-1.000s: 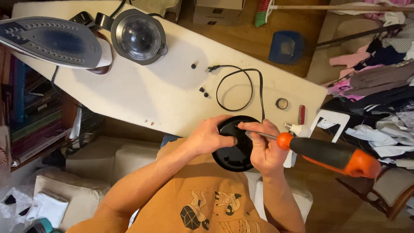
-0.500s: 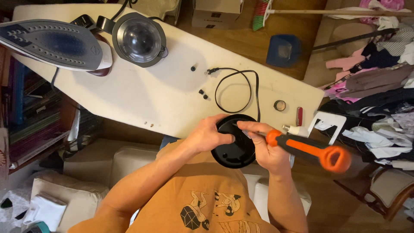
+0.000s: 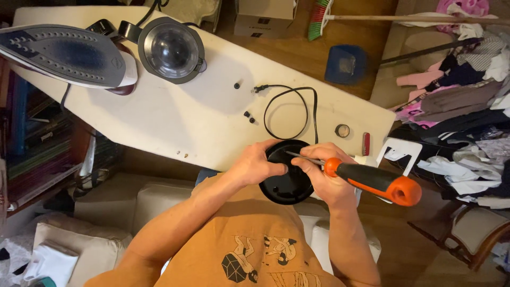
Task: The person uses a screwdriver to remove screws from the base of a small black circular device. They place the screws on the table and continue unscrewing additional fasteners from the same object.
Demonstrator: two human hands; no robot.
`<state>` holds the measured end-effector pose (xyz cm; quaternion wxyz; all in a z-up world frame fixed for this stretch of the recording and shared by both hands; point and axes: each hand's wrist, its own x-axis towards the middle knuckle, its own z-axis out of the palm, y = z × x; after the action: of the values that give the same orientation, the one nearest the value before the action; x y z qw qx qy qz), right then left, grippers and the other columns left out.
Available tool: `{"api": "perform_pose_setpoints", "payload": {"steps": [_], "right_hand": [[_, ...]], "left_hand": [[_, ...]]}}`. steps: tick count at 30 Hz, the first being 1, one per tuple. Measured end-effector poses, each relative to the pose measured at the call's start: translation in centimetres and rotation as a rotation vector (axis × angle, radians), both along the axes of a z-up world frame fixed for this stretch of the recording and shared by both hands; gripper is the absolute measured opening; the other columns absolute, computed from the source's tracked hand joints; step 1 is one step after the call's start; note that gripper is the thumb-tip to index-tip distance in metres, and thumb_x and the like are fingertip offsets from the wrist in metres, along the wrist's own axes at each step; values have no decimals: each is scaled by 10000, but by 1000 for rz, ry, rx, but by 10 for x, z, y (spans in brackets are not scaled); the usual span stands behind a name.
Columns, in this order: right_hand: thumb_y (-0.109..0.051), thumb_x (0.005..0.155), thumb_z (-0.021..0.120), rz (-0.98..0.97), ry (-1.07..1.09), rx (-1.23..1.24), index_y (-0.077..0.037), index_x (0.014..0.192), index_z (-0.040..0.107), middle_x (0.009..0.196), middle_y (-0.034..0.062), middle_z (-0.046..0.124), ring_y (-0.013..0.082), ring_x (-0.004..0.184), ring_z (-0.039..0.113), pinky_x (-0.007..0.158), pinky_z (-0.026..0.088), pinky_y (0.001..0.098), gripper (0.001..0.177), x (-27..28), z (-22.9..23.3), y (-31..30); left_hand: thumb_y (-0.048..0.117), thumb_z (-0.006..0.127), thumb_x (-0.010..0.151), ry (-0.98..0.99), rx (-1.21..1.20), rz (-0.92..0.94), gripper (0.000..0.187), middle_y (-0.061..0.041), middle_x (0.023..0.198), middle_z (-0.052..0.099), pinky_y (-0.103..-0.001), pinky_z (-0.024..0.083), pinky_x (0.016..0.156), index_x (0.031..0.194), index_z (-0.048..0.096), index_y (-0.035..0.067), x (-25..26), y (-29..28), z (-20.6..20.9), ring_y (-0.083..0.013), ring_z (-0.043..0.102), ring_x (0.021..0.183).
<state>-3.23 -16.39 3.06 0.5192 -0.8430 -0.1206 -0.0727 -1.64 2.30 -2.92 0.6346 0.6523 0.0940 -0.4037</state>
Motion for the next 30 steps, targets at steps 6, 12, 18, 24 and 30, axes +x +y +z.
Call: {"api": "perform_pose_setpoints", "payload": {"steps": [6,12,18,24,30], "right_hand": [[-5,947,717,80,230,247,8,1093,561,1112,201,776,297,1071,762,933,602,399,214,-3,13,3],[25,959,681,145,184,81,15,994,716,1021,182,797,283,1022,768,874,603,391,51,3,10,-3],[9,749,913,62,-25,45,28,864,708,846,172,749,285,830,793,709,643,320,236,8,3,-4],[4,988,651,175,150,103,71,1099,663,1065,223,776,323,1034,764,858,616,401,130,7,8,-1],[-35,729,941,55,-79,16,1,835,721,825,127,767,253,769,786,751,626,310,247,10,6,-3]], "left_hand": [[292,828,650,11,8,-5,765,-217,1117,732,-435,557,912,1365,643,93,-1,1,-7,-367,686,1115],[300,834,643,4,15,-10,756,-217,1152,725,-450,554,939,1352,652,109,-3,0,-9,-376,667,1163],[303,819,659,39,-10,-16,755,-218,1146,727,-435,565,917,1369,644,115,3,3,12,-372,675,1146],[298,836,650,8,-3,-8,759,-222,1126,728,-442,567,899,1361,648,108,1,0,-14,-365,678,1127],[299,824,651,15,7,-43,745,-187,1133,737,-425,565,914,1359,653,141,4,3,6,-344,679,1144]]}}
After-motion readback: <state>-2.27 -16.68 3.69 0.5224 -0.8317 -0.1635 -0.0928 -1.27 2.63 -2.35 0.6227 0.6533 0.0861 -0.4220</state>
